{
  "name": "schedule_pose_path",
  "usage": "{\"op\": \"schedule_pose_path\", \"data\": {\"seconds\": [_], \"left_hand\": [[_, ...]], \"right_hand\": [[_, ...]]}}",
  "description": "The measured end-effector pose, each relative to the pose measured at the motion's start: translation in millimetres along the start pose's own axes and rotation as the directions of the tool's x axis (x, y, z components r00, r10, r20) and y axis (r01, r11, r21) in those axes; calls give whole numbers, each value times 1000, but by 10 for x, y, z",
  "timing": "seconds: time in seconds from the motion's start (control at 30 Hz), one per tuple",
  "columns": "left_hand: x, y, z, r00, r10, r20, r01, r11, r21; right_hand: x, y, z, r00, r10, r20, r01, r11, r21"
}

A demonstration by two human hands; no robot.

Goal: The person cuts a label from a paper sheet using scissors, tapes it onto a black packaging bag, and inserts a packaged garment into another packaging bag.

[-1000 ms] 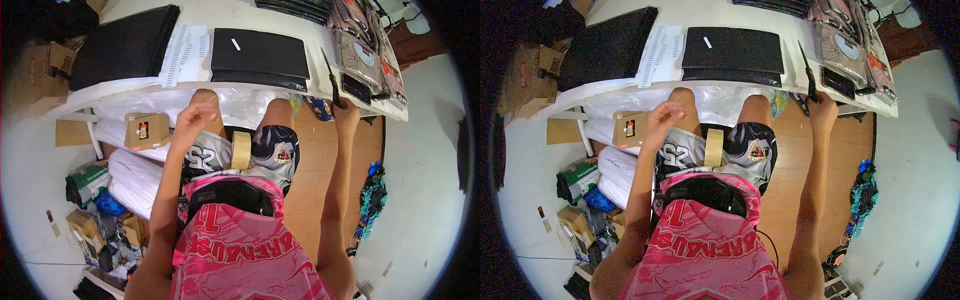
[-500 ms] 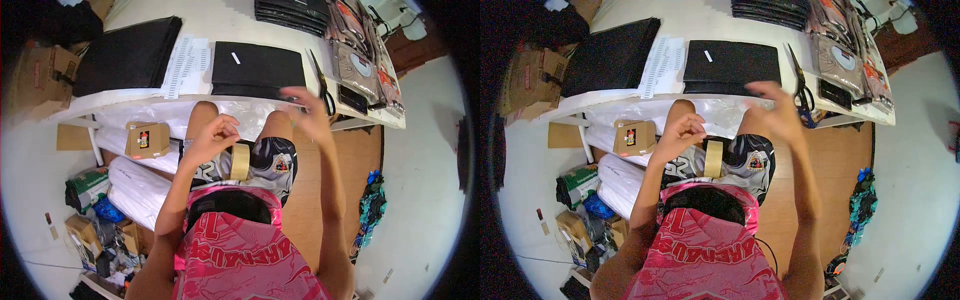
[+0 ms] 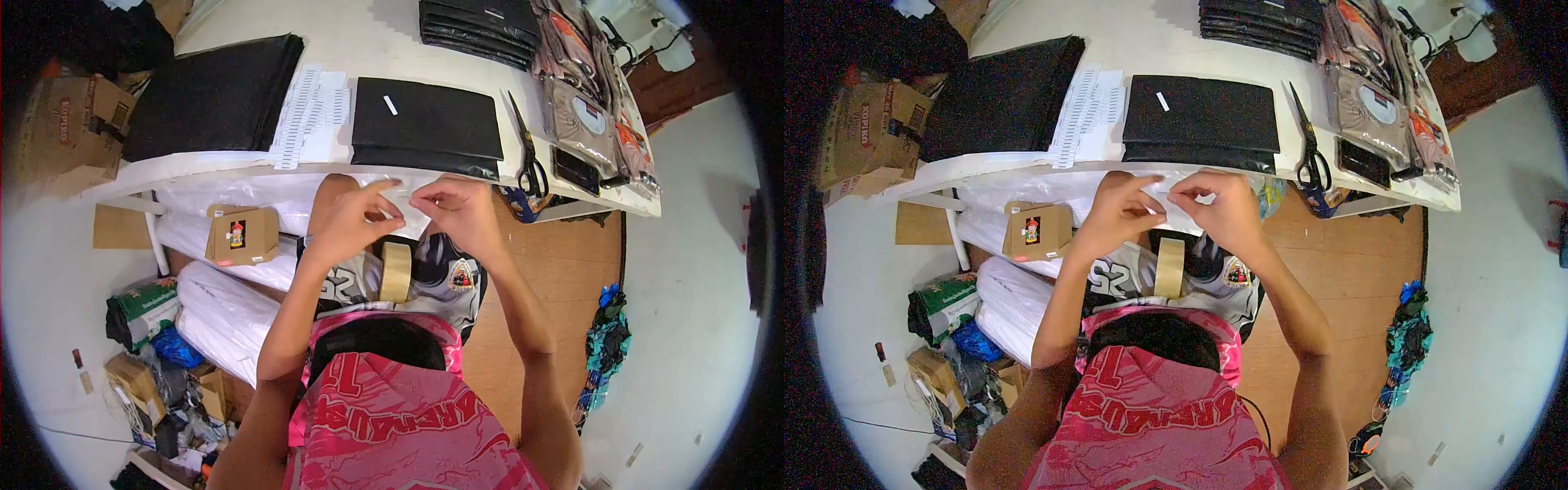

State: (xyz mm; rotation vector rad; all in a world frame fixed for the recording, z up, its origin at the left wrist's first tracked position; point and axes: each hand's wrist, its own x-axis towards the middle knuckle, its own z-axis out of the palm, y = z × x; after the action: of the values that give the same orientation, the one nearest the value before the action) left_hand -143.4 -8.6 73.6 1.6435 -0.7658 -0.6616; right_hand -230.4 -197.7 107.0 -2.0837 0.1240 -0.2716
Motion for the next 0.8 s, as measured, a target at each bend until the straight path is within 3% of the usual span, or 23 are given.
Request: {"op": "schedule_pose_path", "data": {"seconds": [0.13,0.2,0.23,0.3,0.37,0.4,0.47,0.6,0.67,0.8], "left_hand": [[293,35,-329,993,-20,-119,20,1000,2],[610,185,-483,968,69,-243,0,962,272],[822,139,-521,967,82,-242,-12,961,275],[1234,-102,-528,850,444,-285,-181,752,633],[1454,-298,-512,852,473,-223,-193,681,706],[1565,-367,-509,864,476,-166,-191,614,766],[1601,-448,-490,891,428,-153,-176,634,753],[1586,-540,-414,914,368,-169,-110,627,771],[1580,-536,-420,919,329,-218,-68,676,734],[1598,-498,-429,923,320,-214,-58,665,745]], "right_hand": [[-10,15,-103,992,-12,-126,25,994,104],[-32,23,-178,977,119,-177,-35,907,420],[-60,37,-198,975,105,-198,-22,925,380],[-145,63,-187,973,86,-214,-7,938,346],[-253,1,-202,971,124,-204,-46,936,350],[-316,-78,-201,969,174,-178,-80,893,442],[-417,50,-212,975,-2,-222,58,967,247],[-569,80,-244,970,81,-229,10,928,371],[-597,92,-265,979,135,-152,-65,916,396],[-557,133,-206,975,99,-200,-8,911,412]]}}
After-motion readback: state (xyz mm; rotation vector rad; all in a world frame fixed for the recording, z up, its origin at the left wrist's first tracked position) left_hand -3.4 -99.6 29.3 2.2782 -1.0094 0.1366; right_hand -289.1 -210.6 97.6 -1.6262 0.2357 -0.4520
